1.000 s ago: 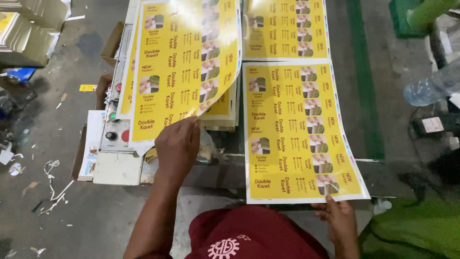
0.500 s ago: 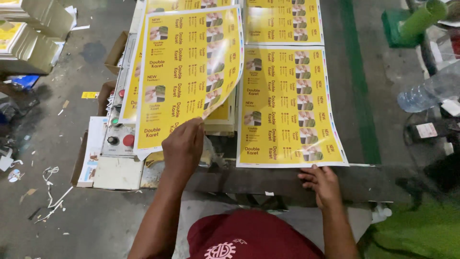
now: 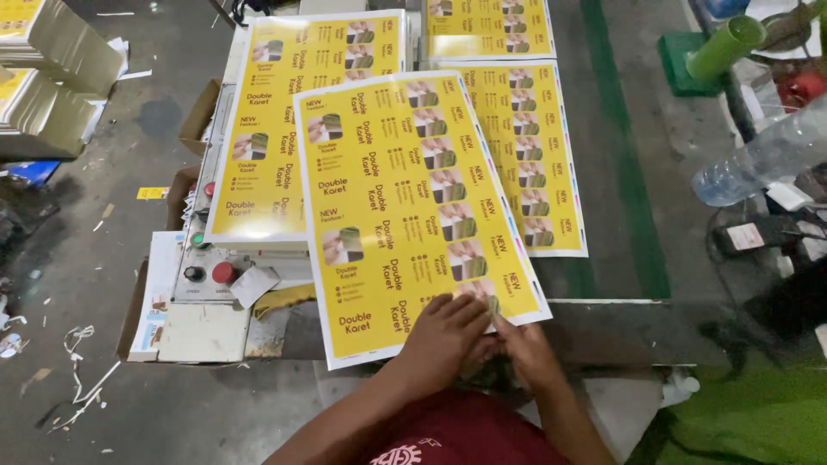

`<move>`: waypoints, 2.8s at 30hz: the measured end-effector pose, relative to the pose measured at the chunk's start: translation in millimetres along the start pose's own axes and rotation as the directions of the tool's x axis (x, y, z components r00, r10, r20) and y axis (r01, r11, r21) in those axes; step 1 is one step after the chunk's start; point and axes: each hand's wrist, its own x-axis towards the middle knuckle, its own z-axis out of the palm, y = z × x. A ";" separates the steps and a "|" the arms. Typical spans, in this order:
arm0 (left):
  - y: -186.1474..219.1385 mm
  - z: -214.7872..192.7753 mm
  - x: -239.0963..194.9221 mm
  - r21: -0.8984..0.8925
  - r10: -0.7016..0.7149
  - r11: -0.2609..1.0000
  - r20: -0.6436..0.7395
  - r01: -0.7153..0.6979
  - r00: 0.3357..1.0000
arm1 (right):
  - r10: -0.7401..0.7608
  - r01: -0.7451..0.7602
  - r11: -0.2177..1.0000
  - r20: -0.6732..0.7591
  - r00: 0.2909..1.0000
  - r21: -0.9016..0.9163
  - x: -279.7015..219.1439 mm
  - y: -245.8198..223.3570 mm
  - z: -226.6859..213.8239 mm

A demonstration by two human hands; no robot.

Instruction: Manually sorting and checking stacks of printed paper sheets at a print shop workstation.

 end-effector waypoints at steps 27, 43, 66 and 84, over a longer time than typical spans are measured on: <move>-110.9 -116.6 -16.2 0.512 -0.146 0.779 -0.413 0.362 0.899 | 0.060 -0.180 0.977 -0.663 0.746 -0.115 -80.6 19.8 -153.8; -74.2 -84.0 -23.3 0.294 -0.279 0.857 -0.423 0.422 0.862 | 0.044 -0.188 0.965 -0.595 0.803 -0.182 -32.8 21.0 -125.6; 0.2 -4.2 5.4 0.062 0.046 0.997 -0.018 -0.045 0.999 | 0.007 -0.003 0.999 0.113 0.994 -0.040 -9.1 10.0 -13.4; -154.4 -39.0 -39.3 0.515 -0.438 0.744 -0.107 0.426 0.893 | 0.058 -0.111 0.980 -0.298 0.953 -0.162 53.9 67.2 -248.1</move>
